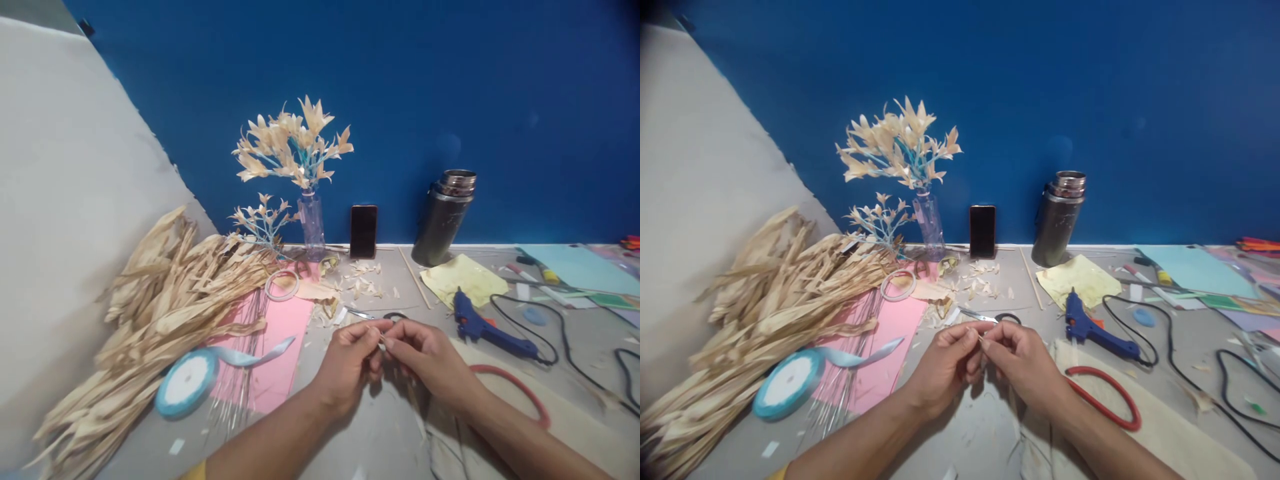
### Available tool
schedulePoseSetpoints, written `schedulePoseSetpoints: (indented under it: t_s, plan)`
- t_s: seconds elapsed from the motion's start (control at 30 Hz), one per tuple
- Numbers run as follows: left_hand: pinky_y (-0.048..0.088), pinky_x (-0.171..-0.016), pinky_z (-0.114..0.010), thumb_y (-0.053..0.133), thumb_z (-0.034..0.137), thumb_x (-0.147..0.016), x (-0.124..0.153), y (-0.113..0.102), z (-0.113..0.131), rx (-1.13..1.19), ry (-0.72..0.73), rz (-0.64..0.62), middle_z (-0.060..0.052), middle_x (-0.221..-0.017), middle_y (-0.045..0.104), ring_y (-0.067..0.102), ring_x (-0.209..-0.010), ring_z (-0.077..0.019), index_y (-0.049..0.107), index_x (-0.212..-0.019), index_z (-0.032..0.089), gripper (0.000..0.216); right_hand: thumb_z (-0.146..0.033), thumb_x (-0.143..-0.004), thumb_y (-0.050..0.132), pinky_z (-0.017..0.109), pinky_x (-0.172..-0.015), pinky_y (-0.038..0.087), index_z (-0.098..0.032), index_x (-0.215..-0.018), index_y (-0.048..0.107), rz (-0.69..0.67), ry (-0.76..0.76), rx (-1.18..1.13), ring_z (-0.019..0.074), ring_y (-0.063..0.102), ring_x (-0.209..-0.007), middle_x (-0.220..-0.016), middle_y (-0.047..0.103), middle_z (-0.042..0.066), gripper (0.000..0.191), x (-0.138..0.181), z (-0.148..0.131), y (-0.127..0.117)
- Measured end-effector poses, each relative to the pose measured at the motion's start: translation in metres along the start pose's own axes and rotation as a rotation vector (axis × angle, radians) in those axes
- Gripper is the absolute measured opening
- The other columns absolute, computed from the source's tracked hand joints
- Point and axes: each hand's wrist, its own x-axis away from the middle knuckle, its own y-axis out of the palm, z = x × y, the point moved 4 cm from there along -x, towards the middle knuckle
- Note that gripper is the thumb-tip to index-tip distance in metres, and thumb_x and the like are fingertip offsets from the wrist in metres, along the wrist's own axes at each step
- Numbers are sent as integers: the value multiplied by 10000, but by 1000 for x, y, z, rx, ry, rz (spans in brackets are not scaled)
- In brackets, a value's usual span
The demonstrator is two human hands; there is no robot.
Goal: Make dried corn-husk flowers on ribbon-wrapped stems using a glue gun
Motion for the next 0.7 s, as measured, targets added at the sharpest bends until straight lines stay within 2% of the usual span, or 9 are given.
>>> schedulePoseSetpoints:
  t_s: [0.13, 0.27, 0.4, 0.5, 0.6, 0.7]
  plan:
    - [313, -469, -192, 819, 412, -740, -1, 4, -4, 149, -39, -35, 45, -505, 491, 411, -471, -69, 718, -1057, 101, 455, -468, -756, 705, 214, -433, 317, -192, -665, 586, 16, 44, -111, 83, 419, -418, -466, 542, -51, 314, -1, 4, 0]
    - [308, -468, -196, 832, 416, -721, -1, 2, -4, 138, -17, 2, 40, -500, 498, 411, -472, -74, 727, -1029, 111, 446, -428, -751, 701, 203, -431, 307, -184, -644, 588, 28, 81, -118, 72, 407, -406, -446, 534, -54, 290, -2, 9, -2]
    - [261, -449, -188, 867, 435, -653, -1, -2, -4, 96, -37, 80, 52, -462, 468, 381, -437, -62, 733, -892, 117, 420, -447, -739, 709, 204, -415, 294, -183, -621, 590, -18, 113, -105, 70, 403, -387, -431, 515, -58, 312, -2, 9, 1]
    - [245, -450, -179, 912, 400, -566, -2, -5, -3, 98, -54, 139, 58, -434, 448, 390, -432, -58, 725, -808, 113, 419, -452, -723, 733, 202, -432, 313, -180, -615, 586, -46, 96, -120, 67, 434, -416, -498, 567, -42, 327, -2, 8, 4]
    - [238, -445, -178, 926, 373, -535, -4, -7, -2, 89, -66, 127, 52, -427, 448, 423, -434, -69, 697, -719, 115, 391, -466, -741, 722, 203, -442, 322, -174, -638, 600, -77, 76, -130, 67, 450, -437, -557, 606, -26, 332, -2, 10, 5]
    - [246, -444, -178, 921, 371, -554, -4, -6, 0, 88, -59, 70, 28, -464, 492, 451, -450, -74, 624, -613, 127, 389, -480, -799, 662, 210, -442, 314, -169, -661, 631, -137, 63, -100, 70, 414, -412, -471, 538, -49, 342, -1, 11, 7]
